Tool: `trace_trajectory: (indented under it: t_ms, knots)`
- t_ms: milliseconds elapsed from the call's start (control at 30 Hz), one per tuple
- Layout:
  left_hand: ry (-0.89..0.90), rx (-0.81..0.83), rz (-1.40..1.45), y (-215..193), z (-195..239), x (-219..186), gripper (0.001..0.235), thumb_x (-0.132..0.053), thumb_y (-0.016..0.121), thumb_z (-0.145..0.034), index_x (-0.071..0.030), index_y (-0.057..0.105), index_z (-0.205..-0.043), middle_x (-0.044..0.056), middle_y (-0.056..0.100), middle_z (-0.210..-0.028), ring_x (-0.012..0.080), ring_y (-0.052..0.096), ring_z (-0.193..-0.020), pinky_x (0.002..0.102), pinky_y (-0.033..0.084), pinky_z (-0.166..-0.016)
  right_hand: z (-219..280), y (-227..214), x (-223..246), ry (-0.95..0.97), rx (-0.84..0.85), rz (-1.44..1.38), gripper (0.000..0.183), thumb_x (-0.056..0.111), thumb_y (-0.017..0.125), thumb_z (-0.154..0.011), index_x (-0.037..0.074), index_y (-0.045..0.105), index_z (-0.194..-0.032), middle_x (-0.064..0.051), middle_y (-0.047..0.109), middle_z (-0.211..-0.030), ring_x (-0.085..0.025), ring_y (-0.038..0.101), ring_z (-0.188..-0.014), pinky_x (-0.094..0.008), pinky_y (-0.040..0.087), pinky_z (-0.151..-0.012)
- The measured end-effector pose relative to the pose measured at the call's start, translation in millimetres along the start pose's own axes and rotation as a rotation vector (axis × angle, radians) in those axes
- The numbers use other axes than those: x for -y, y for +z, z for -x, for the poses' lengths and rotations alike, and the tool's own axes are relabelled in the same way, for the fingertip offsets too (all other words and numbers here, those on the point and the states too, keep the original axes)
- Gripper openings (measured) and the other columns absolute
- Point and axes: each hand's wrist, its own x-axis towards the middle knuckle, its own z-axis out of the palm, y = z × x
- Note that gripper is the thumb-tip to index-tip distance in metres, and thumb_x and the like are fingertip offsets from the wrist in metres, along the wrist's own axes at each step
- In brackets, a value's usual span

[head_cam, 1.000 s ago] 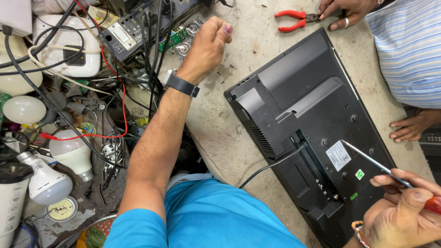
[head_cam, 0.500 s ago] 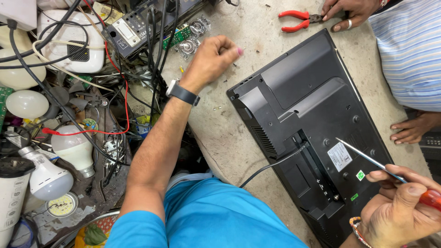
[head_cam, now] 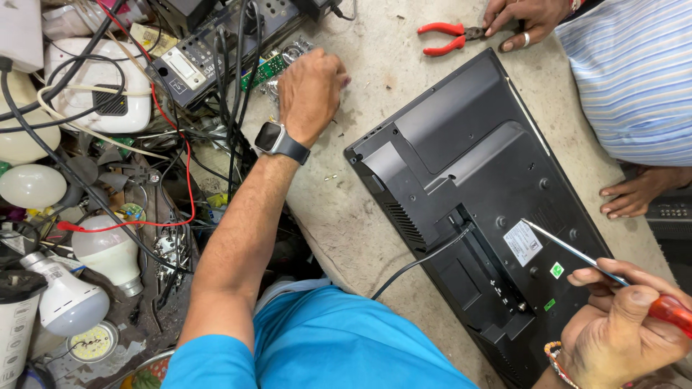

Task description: The person uses a screwdriver to remove screws from the back panel of a black electronic device on a cluttered workbench. They place the screws on the table and continue unscrewing multiple locations while another person observes.

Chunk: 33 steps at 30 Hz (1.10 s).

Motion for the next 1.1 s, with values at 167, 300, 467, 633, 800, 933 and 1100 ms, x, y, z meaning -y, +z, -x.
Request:
trace_trajectory:
  t_ms: [167, 300, 467, 633, 800, 933, 1100]
  knots:
    - [0.184, -0.026, -0.141, 2, 3, -2, 0.013, -0.013, 0.075, -0.087, -0.006, 0.067, -0.079, 0.014, 0.066, -0.086, 0.0347, 0.066, -0.082, 0.047, 0.052, -0.064, -5, 14, 4, 0.041, -0.051, -0.11, 0.036, 0.021, 0.068, -0.119, -0.012, 0.053, -0.115, -0.029, 0.064, -0.107, -0.03, 0.071, -0.082, -0.035, 0.063, -0.08]
    - [0.148, 0.002, -0.077, -1, 10, -6, 0.014, -0.015, 0.071, -0.091, -0.003, 0.064, -0.089, 0.017, 0.065, -0.088, 0.0353, 0.064, -0.082, 0.047, 0.052, -0.066, -5, 19, 7, 0.08, -0.104, -0.107, 0.037, 0.023, 0.069, -0.117, -0.011, 0.053, -0.115, -0.029, 0.067, -0.107, -0.028, 0.072, -0.082, -0.036, 0.063, -0.08]
    - [-0.625, 0.27, 1.611, -20, 18, -10, 0.02, -0.026, 0.061, -0.109, -0.008, 0.057, -0.1, 0.004, 0.058, -0.089, 0.0085, 0.045, -0.069, 0.023, 0.038, -0.053, -7, 27, 4, 0.113, -0.125, -0.15, 0.037, 0.023, 0.067, -0.116, -0.012, 0.053, -0.119, -0.028, 0.067, -0.107, -0.028, 0.071, -0.083, -0.037, 0.063, -0.079]
    - [-0.586, 0.363, 1.984, -40, 61, -34, 0.015, -0.017, 0.061, -0.104, -0.003, 0.058, -0.1, 0.005, 0.064, -0.096, 0.0075, 0.048, -0.072, 0.022, 0.042, -0.059, -5, 43, 5, 0.146, -0.098, -0.263, 0.035, 0.026, 0.066, -0.115, -0.007, 0.053, -0.118, -0.027, 0.067, -0.107, -0.028, 0.071, -0.085, -0.037, 0.062, -0.08]
    - [-0.668, 0.378, 1.943, -45, 97, -60, 0.023, -0.014, 0.066, -0.097, -0.007, 0.068, -0.119, 0.001, 0.062, -0.088, 0.0062, 0.049, -0.07, 0.022, 0.043, -0.06, 0, 75, 9, 0.117, -0.087, -0.403, 0.037, 0.029, 0.065, -0.115, -0.004, 0.053, -0.123, -0.026, 0.068, -0.105, -0.029, 0.072, -0.087, -0.04, 0.062, -0.086]
    - [-0.688, 0.386, 1.932, -46, 129, -73, 0.022, -0.021, 0.071, -0.096, 0.0, 0.068, -0.102, 0.001, 0.064, -0.086, 0.0069, 0.049, -0.07, 0.023, 0.043, -0.061, 2, 95, 14, 0.179, -0.066, -0.582, 0.035, 0.031, 0.06, -0.115, 0.0, 0.05, -0.128, -0.028, 0.072, -0.101, -0.031, 0.074, -0.084, -0.041, 0.063, -0.08]
    - [-0.765, 0.4, 1.975, -41, 162, -90, 0.023, -0.024, 0.073, -0.096, -0.002, 0.067, -0.095, 0.002, 0.063, -0.083, 0.0066, 0.047, -0.066, 0.023, 0.039, -0.058, 6, 118, 13, 0.258, 0.048, -0.552, 0.036, 0.003, 0.068, -0.103, 0.003, 0.047, -0.134, -0.024, 0.071, -0.11, -0.026, 0.072, -0.092, -0.039, 0.061, -0.084]
